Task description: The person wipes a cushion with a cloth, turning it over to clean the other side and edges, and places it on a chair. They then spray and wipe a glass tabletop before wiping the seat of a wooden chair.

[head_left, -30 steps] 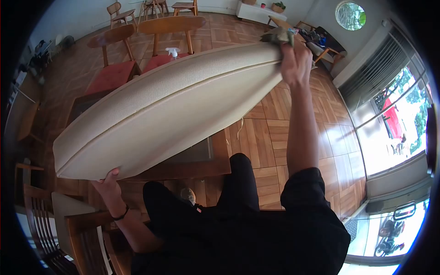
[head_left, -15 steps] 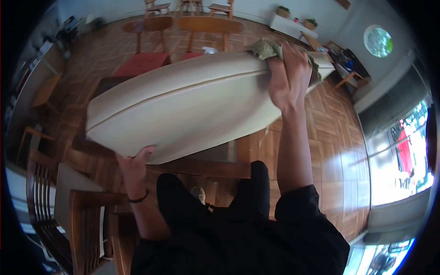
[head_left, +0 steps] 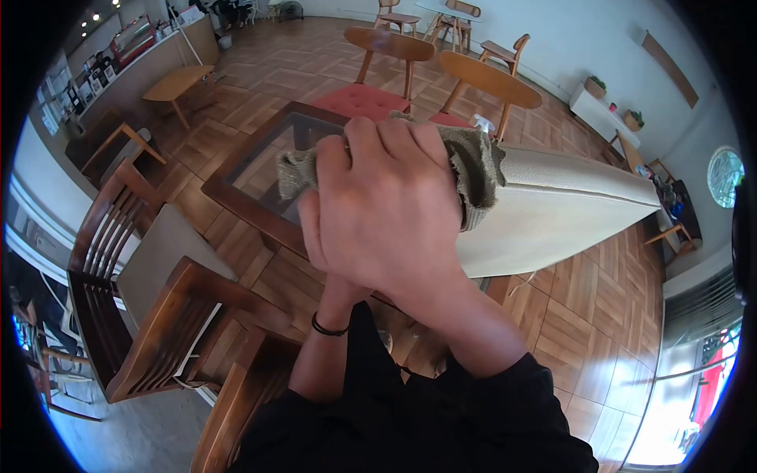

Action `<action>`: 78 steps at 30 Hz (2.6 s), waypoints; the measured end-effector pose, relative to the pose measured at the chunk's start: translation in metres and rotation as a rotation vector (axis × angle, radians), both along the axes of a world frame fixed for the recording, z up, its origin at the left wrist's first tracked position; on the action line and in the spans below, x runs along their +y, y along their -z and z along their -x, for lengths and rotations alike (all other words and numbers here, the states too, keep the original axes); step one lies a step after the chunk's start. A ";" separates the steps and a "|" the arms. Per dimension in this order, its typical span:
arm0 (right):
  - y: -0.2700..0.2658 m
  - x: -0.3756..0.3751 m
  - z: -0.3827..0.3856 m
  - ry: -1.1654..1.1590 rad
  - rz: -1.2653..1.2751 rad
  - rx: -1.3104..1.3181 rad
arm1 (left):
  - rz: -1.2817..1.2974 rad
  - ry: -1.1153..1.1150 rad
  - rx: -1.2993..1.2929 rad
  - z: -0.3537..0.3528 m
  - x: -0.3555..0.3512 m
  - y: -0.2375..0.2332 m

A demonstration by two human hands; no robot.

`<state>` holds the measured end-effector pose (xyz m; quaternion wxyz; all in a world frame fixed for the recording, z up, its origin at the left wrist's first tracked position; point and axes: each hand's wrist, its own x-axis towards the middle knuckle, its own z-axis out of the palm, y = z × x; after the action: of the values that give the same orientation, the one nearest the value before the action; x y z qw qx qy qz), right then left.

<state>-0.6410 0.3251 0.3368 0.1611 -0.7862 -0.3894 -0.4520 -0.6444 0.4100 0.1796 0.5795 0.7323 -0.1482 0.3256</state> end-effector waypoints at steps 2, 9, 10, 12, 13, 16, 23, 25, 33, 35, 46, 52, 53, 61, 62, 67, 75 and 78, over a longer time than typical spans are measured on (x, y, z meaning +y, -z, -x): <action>0.000 0.003 0.001 0.033 0.042 -0.015 | -0.102 0.030 0.038 0.003 0.007 0.009; -0.044 -0.041 -0.010 0.175 0.007 -0.175 | 0.385 0.227 0.457 0.019 0.009 0.141; -0.057 -0.056 -0.010 0.222 0.005 -0.167 | 0.397 0.226 0.494 0.024 0.006 0.137; -0.083 -0.079 -0.005 0.305 -0.175 -0.094 | 0.359 0.134 0.296 0.015 -0.002 0.121; -0.099 -0.094 0.004 0.328 -0.244 0.014 | 0.343 0.084 0.202 0.011 -0.003 0.111; -0.135 -0.134 0.016 0.346 -0.473 -0.115 | 0.524 -0.133 0.137 0.001 0.014 0.058; -0.232 -0.268 0.040 0.889 -0.345 -0.821 | 0.661 -0.030 -0.020 0.006 0.046 0.060; -0.249 -0.284 0.051 0.804 -0.485 -0.777 | 0.627 0.184 -0.009 0.014 0.043 0.042; -0.233 -0.297 0.002 0.627 -0.848 -0.365 | 0.474 -0.113 0.038 0.078 0.046 -0.032; -0.202 -0.322 -0.039 0.241 -1.117 -0.186 | 0.520 -0.170 -0.062 0.085 0.048 -0.059; -0.057 -0.364 -0.137 0.223 -1.539 0.145 | 0.447 -0.078 -0.139 0.052 0.021 -0.078; -0.068 -0.350 -0.062 0.321 -0.960 0.080 | 0.433 -0.091 -0.208 0.033 0.006 -0.069; -0.070 -0.345 -0.055 0.261 -0.799 0.067 | 0.450 -0.081 -0.206 0.032 0.010 -0.065; -0.053 -0.308 -0.040 0.601 -0.385 0.125 | 0.485 -0.168 -0.155 0.037 0.014 -0.054; -0.053 -0.301 -0.038 0.514 -0.469 0.229 | 0.459 -0.209 -0.156 0.038 0.010 -0.056; -0.060 -0.225 -0.014 0.264 -0.460 0.270 | 0.429 -0.185 -0.211 0.039 -0.002 -0.059; -0.065 -0.131 0.002 0.059 -0.223 0.065 | 0.410 -0.130 -0.124 0.046 -0.008 -0.088; -0.069 -0.097 0.018 0.030 -0.163 0.125 | 0.497 -0.043 -0.137 0.046 -0.015 -0.100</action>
<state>-0.6593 0.2284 0.4058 0.2417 -0.8030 -0.3286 -0.4344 -0.6899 0.3954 0.2794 0.7231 0.5466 -0.0870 0.4133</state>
